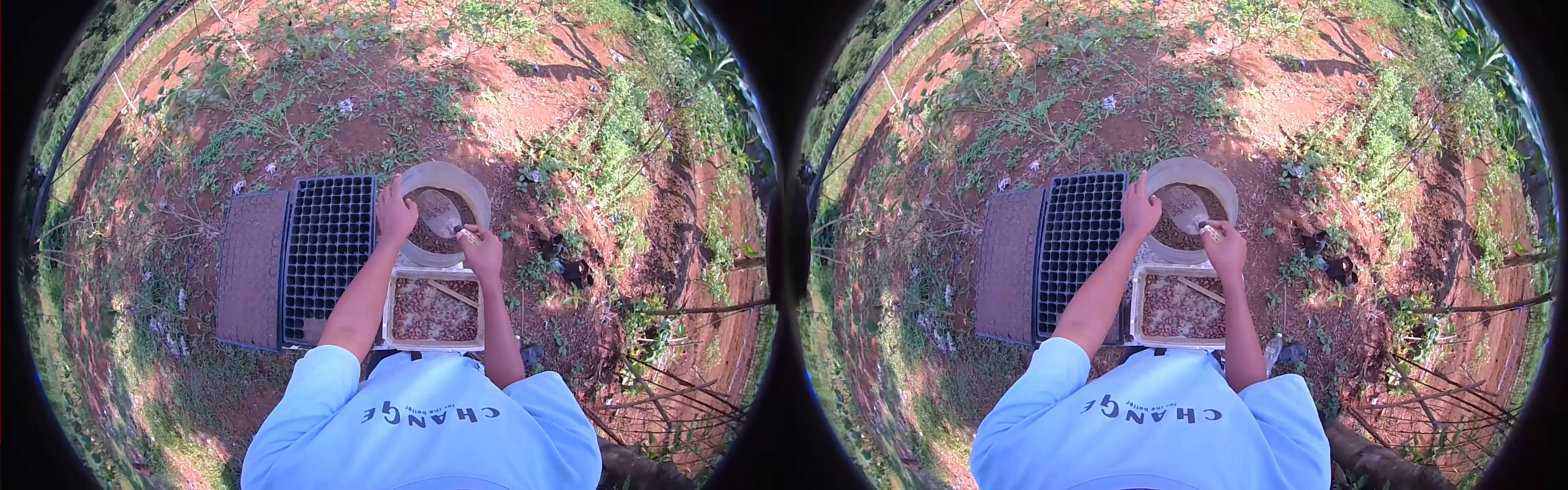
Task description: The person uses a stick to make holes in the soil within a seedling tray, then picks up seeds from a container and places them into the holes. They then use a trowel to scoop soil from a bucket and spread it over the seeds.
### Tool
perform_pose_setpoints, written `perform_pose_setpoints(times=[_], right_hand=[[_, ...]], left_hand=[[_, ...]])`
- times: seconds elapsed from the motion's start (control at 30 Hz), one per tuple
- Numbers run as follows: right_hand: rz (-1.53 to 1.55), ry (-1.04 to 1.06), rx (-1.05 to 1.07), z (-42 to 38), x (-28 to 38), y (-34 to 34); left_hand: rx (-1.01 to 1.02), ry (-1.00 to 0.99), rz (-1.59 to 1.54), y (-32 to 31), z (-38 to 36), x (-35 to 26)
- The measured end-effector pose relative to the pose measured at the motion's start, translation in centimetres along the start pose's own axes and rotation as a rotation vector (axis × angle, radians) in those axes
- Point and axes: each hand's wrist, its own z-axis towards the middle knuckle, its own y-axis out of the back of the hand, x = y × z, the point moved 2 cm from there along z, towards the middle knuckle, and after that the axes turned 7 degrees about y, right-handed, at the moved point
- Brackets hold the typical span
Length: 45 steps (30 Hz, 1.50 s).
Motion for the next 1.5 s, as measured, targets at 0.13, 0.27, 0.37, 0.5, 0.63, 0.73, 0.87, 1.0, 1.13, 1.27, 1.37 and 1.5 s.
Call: perform_pose_setpoints(times=[0.13,0.27,0.37,0.5,0.63,0.73,0.87,1.0,1.13,1.27,1.37,1.5], right_hand=[[0.390,-0.209,0.105,-0.1,-0.6,0.5],[0.325,-0.149,0.057,-0.5,-0.3,0.4],[0.286,-0.087,0.015,-0.5,0.2,0.7],[0.427,-0.149,0.041,-0.6,-0.2,0.5],[0.438,-0.131,0.006,-1.0,-0.6,0.0],[0.387,-0.124,-0.021,-1.5,-1.3,-0.5],[0.252,-0.098,-0.037,-2.5,0.9,0.2],[0.220,0.011,-0.069,-3.4,4.3,1.7],[0.236,0.096,-0.068,-4.2,6.1,1.9],[0.258,0.120,-0.002,-5.2,7.1,1.3],[0.243,0.175,0.022,-6.5,8.3,0.1],[0.296,0.173,0.048,-9.3,9.1,-3.1]], left_hand=[[0.016,0.002,-0.026,0.1,-0.1,-0.1],[-0.009,0.000,-0.017,-0.3,0.0,0.3],[-0.002,0.003,-0.024,0.1,-0.2,0.0],[-0.024,0.022,-0.050,1.0,-0.7,-0.5],[-0.138,-0.035,-0.152,2.3,-2.1,-0.5],[-0.190,-0.072,-0.240,3.6,-3.8,0.8],[-0.212,-0.033,-0.271,5.4,-6.7,3.6],[-0.233,0.013,-0.246,7.1,-9.6,5.7],[-0.225,0.053,-0.249,8.5,-11.3,8.2],[-0.254,0.070,-0.230,10.1,-12.1,10.5],[-0.272,0.098,-0.226,11.6,-12.9,12.2],[-0.254,0.111,-0.214,13.4,-14.6,16.4]])
